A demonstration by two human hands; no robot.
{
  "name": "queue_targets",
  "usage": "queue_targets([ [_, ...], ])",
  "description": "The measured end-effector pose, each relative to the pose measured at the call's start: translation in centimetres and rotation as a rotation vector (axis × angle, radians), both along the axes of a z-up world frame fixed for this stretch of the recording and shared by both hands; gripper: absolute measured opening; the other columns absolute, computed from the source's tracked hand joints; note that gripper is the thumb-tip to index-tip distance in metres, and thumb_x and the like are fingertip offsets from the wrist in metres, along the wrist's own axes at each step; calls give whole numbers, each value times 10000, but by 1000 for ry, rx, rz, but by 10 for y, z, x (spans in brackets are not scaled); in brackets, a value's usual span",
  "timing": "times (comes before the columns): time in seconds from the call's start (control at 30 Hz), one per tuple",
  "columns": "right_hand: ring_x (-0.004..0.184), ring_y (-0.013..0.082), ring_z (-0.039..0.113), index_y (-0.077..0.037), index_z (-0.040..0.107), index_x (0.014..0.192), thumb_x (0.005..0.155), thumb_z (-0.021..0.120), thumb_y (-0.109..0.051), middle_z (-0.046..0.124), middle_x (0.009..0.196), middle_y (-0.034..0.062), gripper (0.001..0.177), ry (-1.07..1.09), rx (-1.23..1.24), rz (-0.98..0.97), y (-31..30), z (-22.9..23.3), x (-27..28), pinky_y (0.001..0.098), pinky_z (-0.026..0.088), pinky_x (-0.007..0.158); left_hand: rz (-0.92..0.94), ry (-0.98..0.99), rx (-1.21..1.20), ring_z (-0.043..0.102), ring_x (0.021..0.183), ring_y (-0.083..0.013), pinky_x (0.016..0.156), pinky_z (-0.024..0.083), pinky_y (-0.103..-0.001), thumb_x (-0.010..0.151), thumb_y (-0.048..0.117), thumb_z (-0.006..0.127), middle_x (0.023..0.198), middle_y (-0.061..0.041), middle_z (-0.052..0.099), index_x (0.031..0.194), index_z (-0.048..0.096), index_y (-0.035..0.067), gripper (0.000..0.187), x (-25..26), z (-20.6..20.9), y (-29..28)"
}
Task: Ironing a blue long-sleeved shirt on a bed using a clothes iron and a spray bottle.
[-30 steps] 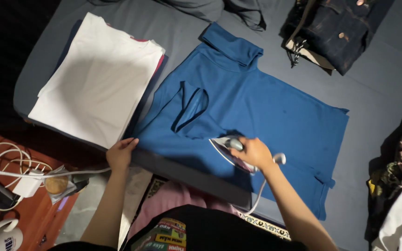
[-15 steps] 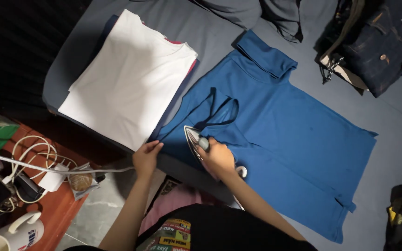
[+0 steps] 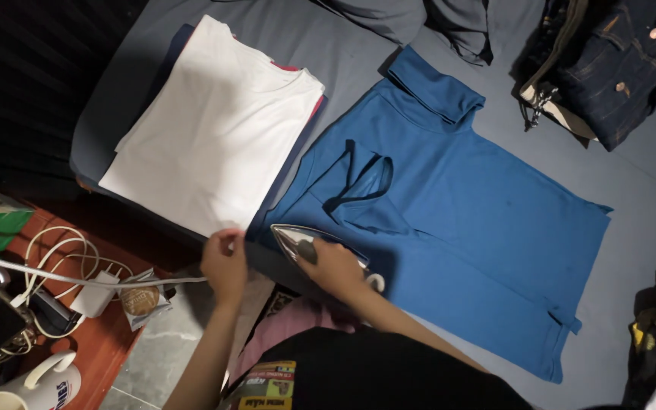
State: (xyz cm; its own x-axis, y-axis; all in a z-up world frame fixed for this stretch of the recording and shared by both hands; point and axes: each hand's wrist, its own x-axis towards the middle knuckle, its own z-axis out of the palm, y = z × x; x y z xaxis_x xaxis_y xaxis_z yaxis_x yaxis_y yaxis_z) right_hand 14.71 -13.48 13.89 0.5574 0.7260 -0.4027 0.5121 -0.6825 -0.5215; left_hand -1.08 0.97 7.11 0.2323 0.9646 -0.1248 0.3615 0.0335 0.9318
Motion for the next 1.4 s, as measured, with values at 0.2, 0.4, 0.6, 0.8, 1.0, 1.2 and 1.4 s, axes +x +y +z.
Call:
queue_targets([
  [0.2,797,422,728,-59,665,1016,886,684,-530,731,855,235,489,-99,39,0,0,-28,-17,519,582,738,-216,138,631,615,1108,-341,975,504,-452,1028,77,697,1145,-161,650,1149,629,18,151,34,32,5],
  [0.4,846,429,723,-70,672,1102,852,688,-515,737,922,235,511,-42,-123,-144,-113,-3,38,525,574,767,-679,351,658,581,1149,-356,958,491,-502,1028,268,659,1207,-133,620,1165,613,77,239,74,23,-50],
  [0.6,834,416,732,-66,695,1083,860,675,-518,750,864,234,504,-97,-175,-617,-281,7,113,493,580,777,-850,688,717,397,1489,-345,1004,341,-784,912,628,542,1633,-165,412,1495,507,103,785,57,-19,-83],
  [0.8,904,451,707,-38,720,1074,864,702,-510,737,921,253,517,-273,-152,-926,-412,-5,124,505,562,798,-891,729,547,249,1562,-326,1049,216,-853,877,676,502,1710,-126,253,1580,378,146,889,54,-32,-79],
  [1.0,976,452,708,-22,727,1083,859,712,-546,742,974,265,571,-271,-151,-1060,-492,-20,139,496,558,846,-922,748,422,197,1556,-286,1043,150,-856,859,667,516,1715,-64,198,1569,350,215,858,54,-34,-67],
  [1.2,950,429,726,7,732,1107,887,713,-574,748,980,271,621,-318,-241,-1141,-543,-32,164,483,552,858,-893,704,222,224,1546,-273,1032,139,-864,900,632,523,1699,-21,234,1495,460,278,695,59,-44,-50],
  [1.4,813,294,782,-68,779,1091,796,726,-569,806,875,164,584,-67,-81,-870,-520,-27,134,415,581,774,-677,372,600,620,1212,-355,991,498,-539,870,560,740,1300,-139,660,1235,655,92,600,140,-2,-76],
])
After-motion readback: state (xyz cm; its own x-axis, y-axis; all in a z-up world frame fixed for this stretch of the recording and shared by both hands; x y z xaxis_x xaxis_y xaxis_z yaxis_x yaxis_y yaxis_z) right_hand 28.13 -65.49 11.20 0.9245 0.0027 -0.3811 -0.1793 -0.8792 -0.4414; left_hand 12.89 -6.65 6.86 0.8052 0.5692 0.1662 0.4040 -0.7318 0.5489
